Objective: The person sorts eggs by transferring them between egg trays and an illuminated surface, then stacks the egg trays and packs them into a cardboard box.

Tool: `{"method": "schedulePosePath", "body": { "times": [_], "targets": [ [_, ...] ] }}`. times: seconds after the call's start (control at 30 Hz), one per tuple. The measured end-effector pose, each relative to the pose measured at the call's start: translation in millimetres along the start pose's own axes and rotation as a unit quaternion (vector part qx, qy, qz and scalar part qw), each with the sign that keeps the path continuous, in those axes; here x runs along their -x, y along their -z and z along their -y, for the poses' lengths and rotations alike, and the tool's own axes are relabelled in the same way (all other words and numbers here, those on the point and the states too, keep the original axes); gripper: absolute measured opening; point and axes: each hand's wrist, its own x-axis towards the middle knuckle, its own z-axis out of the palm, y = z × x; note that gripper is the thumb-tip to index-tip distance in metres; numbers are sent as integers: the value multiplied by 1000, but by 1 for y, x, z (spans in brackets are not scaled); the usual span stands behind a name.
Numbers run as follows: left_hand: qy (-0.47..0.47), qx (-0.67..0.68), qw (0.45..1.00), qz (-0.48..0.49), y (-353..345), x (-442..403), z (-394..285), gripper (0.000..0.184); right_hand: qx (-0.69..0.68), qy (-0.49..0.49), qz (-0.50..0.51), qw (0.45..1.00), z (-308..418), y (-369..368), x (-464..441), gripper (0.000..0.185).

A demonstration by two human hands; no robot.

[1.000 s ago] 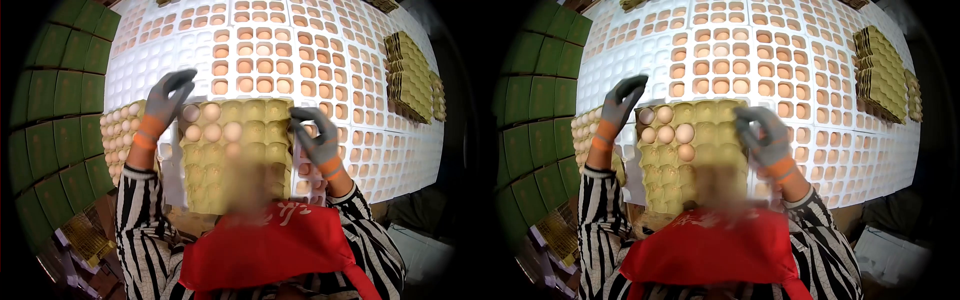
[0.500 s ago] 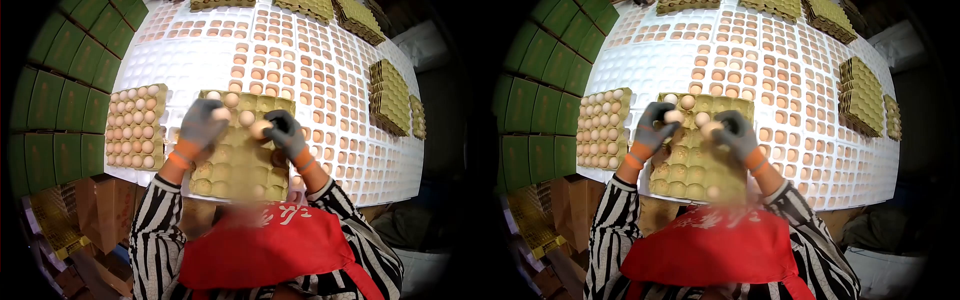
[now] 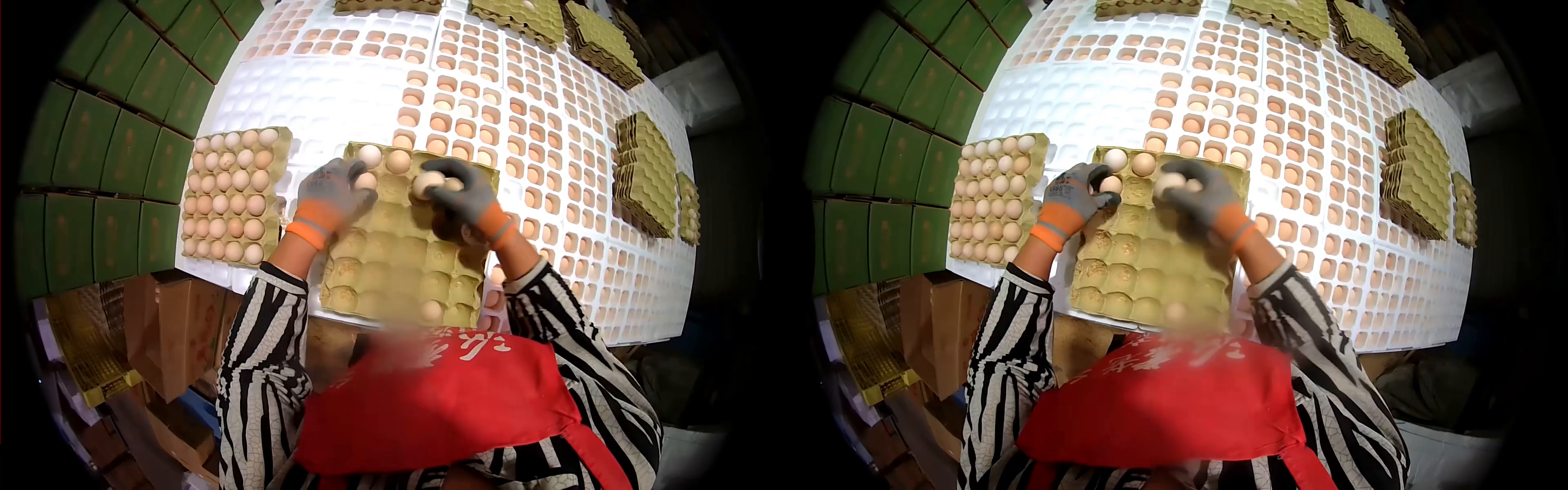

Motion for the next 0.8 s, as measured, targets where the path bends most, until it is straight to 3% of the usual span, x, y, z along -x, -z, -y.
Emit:
{"method": "schedulePosePath", "body": {
  "times": [0.1, 0.13, 0.2, 0.23, 0.27, 0.33, 0.37, 0.4, 0.47, 0.5, 0.53, 0.57, 0.6, 0.67, 0.73, 0.77, 0.8],
  "targets": [
    [31, 87, 996, 14, -2, -9, 17, 41, -326, 6, 62, 943, 3, 30, -13, 49],
    [65, 170, 982, 42, 1, -8, 20, 40, -248, 44, 57, 966, 5, 34, -23, 45],
    [128, 329, 931, 96, 13, -6, 29, 39, 58, 144, 32, 987, 12, 28, -45, 40],
    [145, 416, 892, 98, 14, -4, 42, 37, 277, 217, -15, 936, 23, 20, -49, 43],
    [111, 503, 850, 106, 12, -2, 61, 37, 437, 206, -49, 874, 27, 7, -50, 46],
    [-11, 526, 850, -7, -4, 9, 71, 46, 612, 102, 6, 784, 47, -15, -56, 47],
    [66, 674, 734, 51, 10, 7, 71, 54, 656, 33, 45, 752, 45, -24, -67, 47],
    [27, 666, 745, 40, 18, 6, 60, 56, 630, 64, 27, 774, 40, -21, -69, 47],
    [92, 654, 751, 0, 18, -9, 55, 53, 575, 123, -8, 809, 29, -14, -69, 49],
    [74, 552, 830, 12, 27, -17, 46, 51, 490, 233, -79, 837, 19, -5, -67, 45],
    [132, 432, 891, 49, 36, -26, 33, 51, 336, 172, -74, 923, 15, 15, -64, 45],
    [29, 146, 989, 22, 40, -30, 21, 53, 172, 104, -72, 977, 19, 43, -58, 44],
    [-95, -137, 986, -3, 25, -41, 6, 55, 10, 23, -88, 996, 17, 80, -39, 44],
    [-123, -215, 969, 24, 14, -47, 0, 58, -25, 28, -194, 980, 12, 122, -11, 46],
    [-123, -227, 965, 42, 16, -51, -13, 54, 96, -60, -250, 962, -10, 160, 16, 46],
    [-149, -203, 968, 13, 15, -52, -9, 49, 142, 15, -275, 951, -41, 168, 25, 47],
    [-168, -185, 968, -10, 15, -52, -7, 45, 310, 6, -260, 914, -64, 180, 32, 47]
  ]
}}
